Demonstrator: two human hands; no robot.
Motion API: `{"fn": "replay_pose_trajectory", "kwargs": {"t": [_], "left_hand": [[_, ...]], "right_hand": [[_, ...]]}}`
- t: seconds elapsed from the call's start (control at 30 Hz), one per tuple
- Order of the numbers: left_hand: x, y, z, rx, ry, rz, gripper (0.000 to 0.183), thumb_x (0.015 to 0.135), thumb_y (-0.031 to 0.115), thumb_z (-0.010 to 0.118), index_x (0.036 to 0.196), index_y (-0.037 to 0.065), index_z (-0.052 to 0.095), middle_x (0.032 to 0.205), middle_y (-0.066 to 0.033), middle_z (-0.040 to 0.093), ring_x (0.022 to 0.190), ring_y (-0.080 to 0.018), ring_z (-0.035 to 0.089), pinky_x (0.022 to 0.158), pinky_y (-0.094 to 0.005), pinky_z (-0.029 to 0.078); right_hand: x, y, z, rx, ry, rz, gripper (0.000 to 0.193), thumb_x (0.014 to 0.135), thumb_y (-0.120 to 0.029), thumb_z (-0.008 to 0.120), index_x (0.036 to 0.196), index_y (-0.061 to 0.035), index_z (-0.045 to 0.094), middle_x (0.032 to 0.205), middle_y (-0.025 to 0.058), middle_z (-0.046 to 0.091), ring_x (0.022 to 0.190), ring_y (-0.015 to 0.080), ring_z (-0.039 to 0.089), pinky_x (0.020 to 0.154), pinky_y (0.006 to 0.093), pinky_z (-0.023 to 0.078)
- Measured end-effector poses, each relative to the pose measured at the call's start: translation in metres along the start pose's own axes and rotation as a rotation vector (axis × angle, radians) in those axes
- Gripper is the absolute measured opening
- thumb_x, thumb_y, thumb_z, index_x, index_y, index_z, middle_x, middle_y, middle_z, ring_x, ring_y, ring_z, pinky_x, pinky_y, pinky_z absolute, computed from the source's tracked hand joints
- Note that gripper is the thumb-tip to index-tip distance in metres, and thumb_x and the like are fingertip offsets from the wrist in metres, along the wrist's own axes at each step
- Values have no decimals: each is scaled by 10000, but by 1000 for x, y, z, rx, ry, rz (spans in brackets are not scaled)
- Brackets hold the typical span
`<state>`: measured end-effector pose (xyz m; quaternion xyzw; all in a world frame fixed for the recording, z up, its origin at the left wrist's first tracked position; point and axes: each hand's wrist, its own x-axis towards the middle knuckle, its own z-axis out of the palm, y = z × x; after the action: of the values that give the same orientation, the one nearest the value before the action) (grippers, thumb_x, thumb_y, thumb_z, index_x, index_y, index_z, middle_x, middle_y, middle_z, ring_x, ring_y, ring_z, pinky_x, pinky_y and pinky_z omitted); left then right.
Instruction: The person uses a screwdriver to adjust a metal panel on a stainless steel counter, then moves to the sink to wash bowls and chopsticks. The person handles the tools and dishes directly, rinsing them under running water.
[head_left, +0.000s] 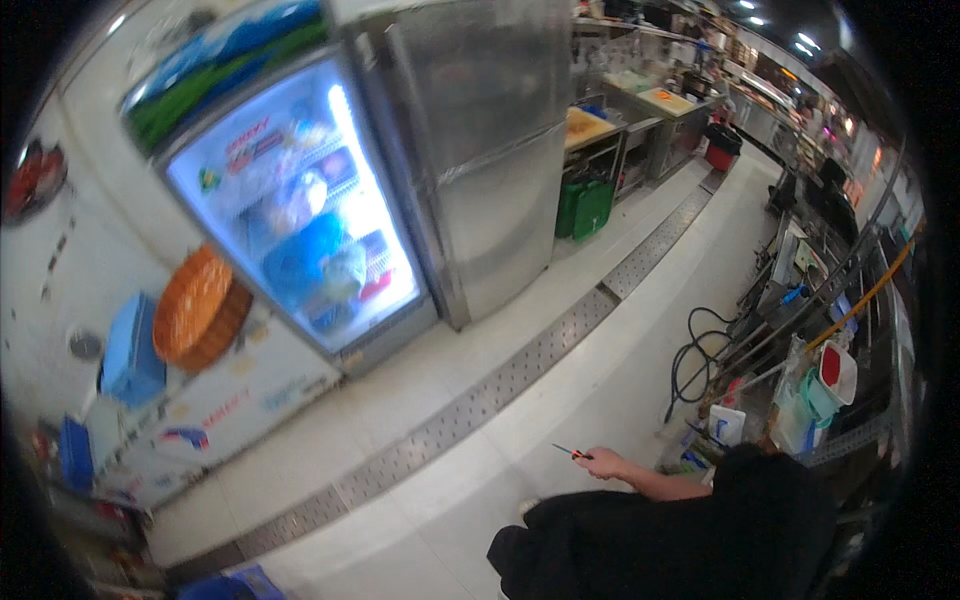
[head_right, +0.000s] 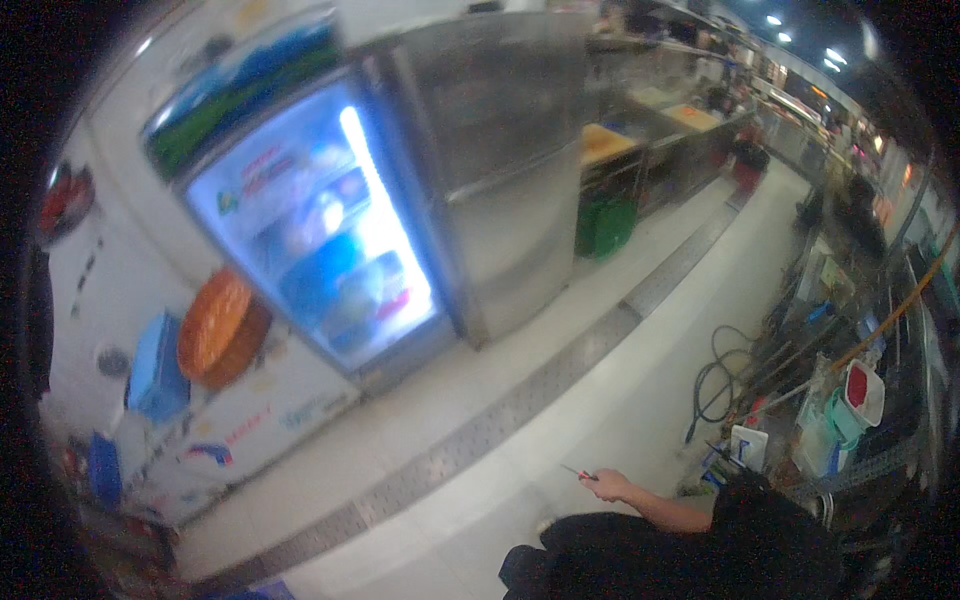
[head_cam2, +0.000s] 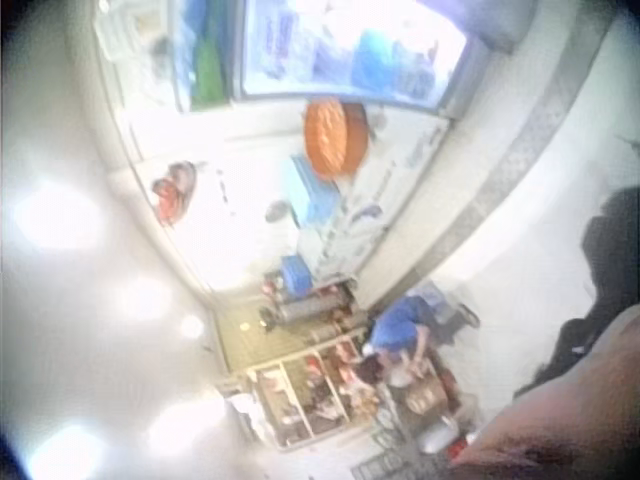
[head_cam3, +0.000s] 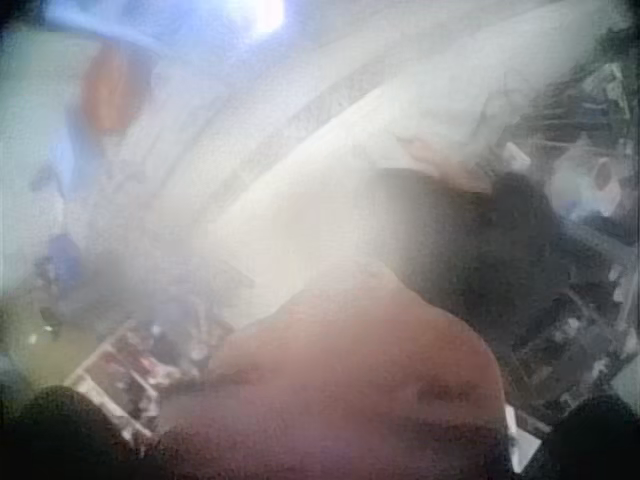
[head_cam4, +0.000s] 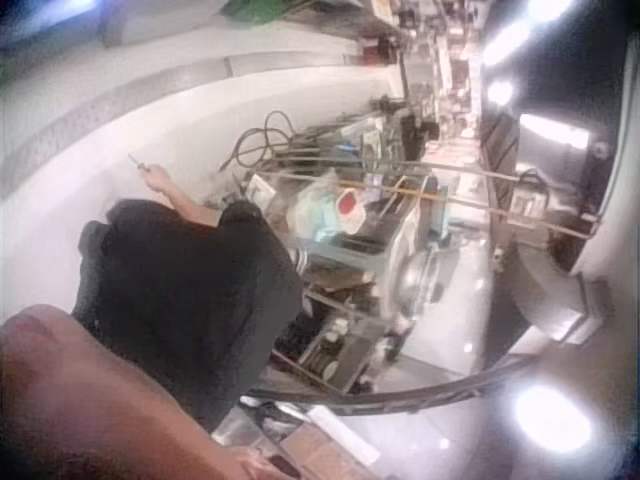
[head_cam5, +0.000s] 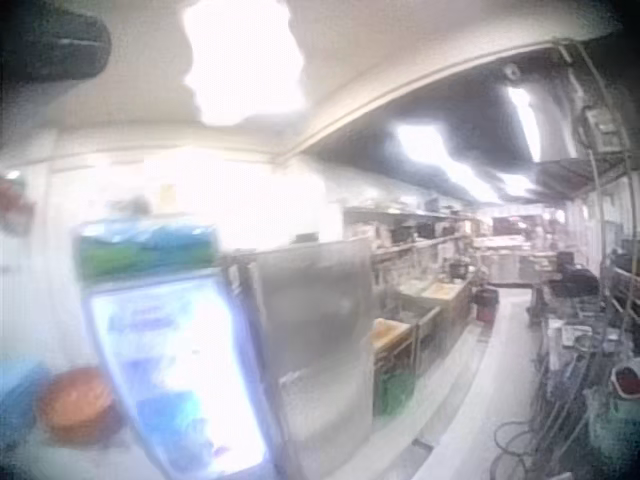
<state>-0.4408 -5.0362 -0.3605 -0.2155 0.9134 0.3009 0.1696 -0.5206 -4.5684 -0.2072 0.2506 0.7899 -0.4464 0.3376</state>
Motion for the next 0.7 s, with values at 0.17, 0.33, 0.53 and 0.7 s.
{"fn": "replay_pose_trajectory", "kwargs": {"t": [0.17, 0.33, 0.53, 0.7], "left_hand": [[126, 159, -10, 228, -192, 51, 467, 984, 359, 536, 1179, -46, 660, 1157, -261, 672, 1085, -397, 659, 950, -462, 529], [284, 292, 14, 513, -247, 78, 526, 974, 438, 532, 1157, -31, 683, 1150, -272, 684, 1086, -417, 662, 959, -489, 509], [386, 597, 68, 707, -228, 674, 413, 956, 398, 600, 1053, 9, 700, 970, -209, 723, 945, -400, 693, 856, -482, 540], [399, 912, 173, 621, -344, 859, 407, 932, 450, 599, 939, 60, 716, 894, -184, 731, 911, -417, 695, 789, -522, 539]], "right_hand": [[67, -25, -99, 285, 233, 29, 518, 958, -541, 580, 918, -32, 672, 677, 52, 638, 528, 151, 596, 478, 319, 470], [177, -9, -193, 180, 362, 125, 543, 936, -524, 576, 942, 12, 667, 800, 182, 699, 731, 345, 696, 649, 456, 531], [222, -14, -339, 254, 815, 271, 446, 933, -410, 608, 1056, 17, 635, 949, 241, 703, 965, 416, 690, 818, 494, 535], [217, -3, -474, 569, 998, 370, 424, 915, -281, 639, 1198, 19, 542, 954, 232, 713, 936, 408, 698, 828, 484, 535]]}}
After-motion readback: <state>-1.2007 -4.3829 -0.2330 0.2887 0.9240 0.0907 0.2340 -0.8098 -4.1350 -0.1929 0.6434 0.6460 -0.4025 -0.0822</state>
